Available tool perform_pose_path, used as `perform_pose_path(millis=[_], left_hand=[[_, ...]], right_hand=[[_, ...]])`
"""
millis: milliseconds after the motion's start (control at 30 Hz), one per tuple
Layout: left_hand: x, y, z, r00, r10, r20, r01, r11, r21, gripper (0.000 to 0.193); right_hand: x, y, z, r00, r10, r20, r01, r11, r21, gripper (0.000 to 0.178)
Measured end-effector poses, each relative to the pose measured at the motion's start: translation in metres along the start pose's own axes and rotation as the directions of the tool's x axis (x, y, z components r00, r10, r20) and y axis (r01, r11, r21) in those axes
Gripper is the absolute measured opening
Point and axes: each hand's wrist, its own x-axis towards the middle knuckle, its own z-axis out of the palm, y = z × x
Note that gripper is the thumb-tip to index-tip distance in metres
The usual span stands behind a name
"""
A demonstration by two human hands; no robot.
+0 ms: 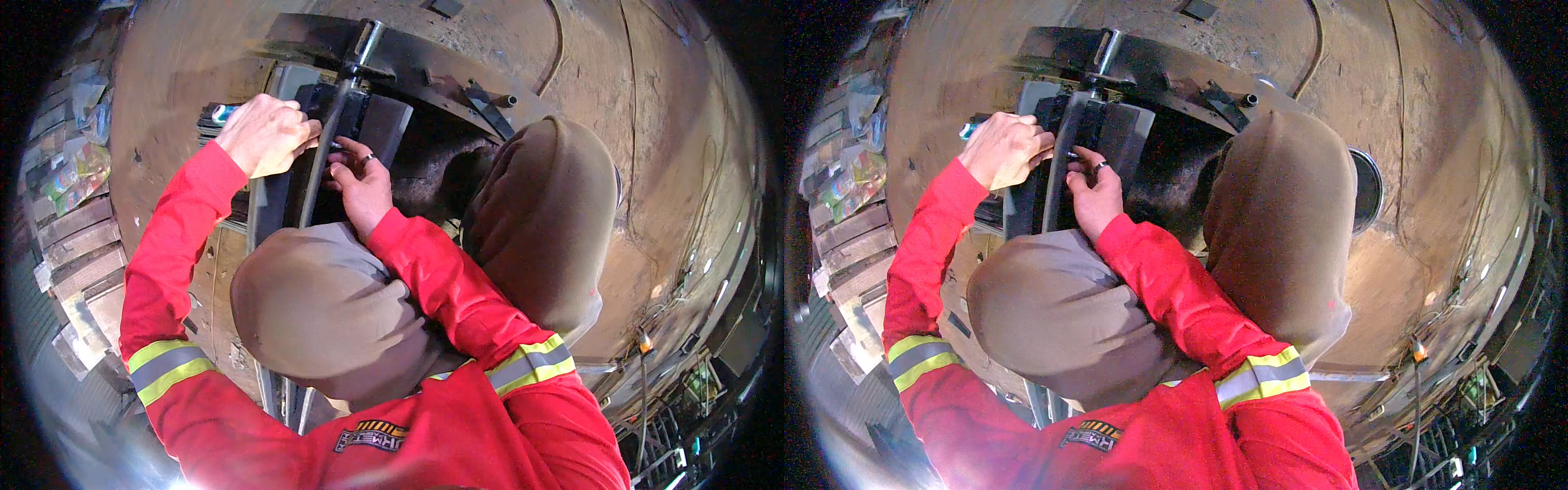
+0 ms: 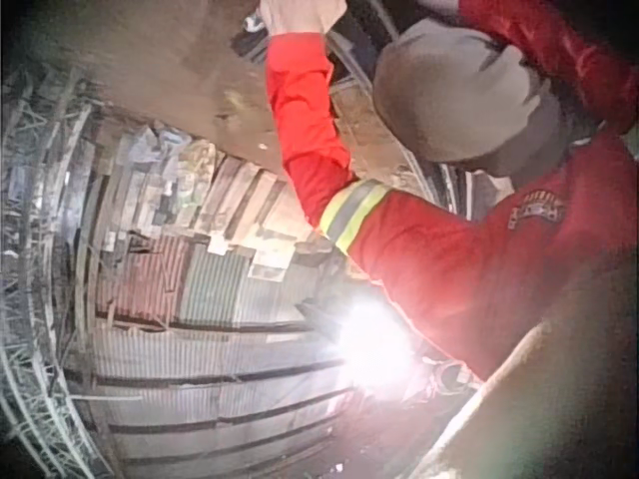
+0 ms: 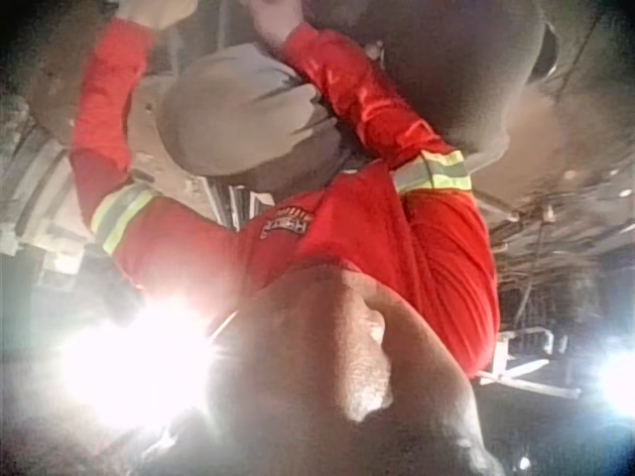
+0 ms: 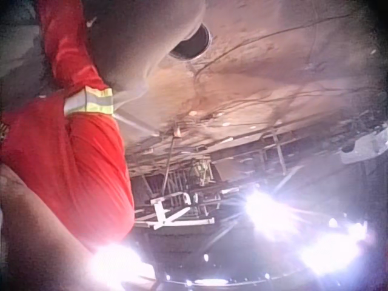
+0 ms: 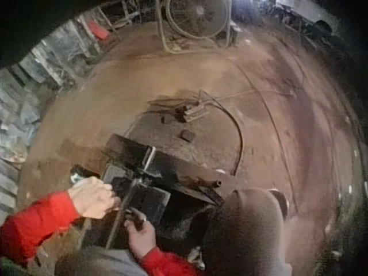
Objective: The person assembles a metal frame structure by inserting and tightening screws into pre-drilled holes. They use a screwdriver to secure the joints and occasionally dip a finger into a nearby container to apply a substance to the assembly.
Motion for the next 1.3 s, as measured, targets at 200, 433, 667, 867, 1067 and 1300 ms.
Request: perform_pose_path(millis=[200,433,667,867,1067,1300], left_hand=[[-0.002,0.003,-0.001,0.996,-0.092,0.02,0.093,0.995,-0.041,0.016],[-0.023,0.006,0.017,0.93,0.138,-0.34,-0.089,0.984,0.154,0.013],[-0.013,-0.002,0.008,0.973,0.077,-0.217,-0.07,0.997,0.041,0.013],[-0.045,-0.03,-0.029,0.95,-0.311,0.035,0.313,0.938,-0.153,0.018],[-0.079,-0.012,-0.034,0.901,-0.434,-0.03,0.402,0.858,-0.32,0.018],[-0.15,0.04,0.071,0.644,-0.709,-0.287,0.463,0.661,-0.591,0.015]], right_hand=[[0.001,0.001,0.0,1.0,-0.03,0.005,0.031,0.998,-0.06,0.038],[-0.002,-0.005,0.002,0.999,-0.042,0.013,0.042,0.996,-0.072,0.039],[0.002,0.006,-0.001,0.996,-0.095,0.006,0.095,0.99,-0.104,0.039],[-0.004,-0.003,0.003,1.0,-0.028,-0.001,0.027,0.992,-0.127,0.037],[-0.004,0.001,-0.001,0.989,-0.147,0.031,0.15,0.974,-0.171,0.044],[-0.018,-0.034,0.016,0.994,0.109,-0.021,-0.109,0.993,0.036,0.042]])
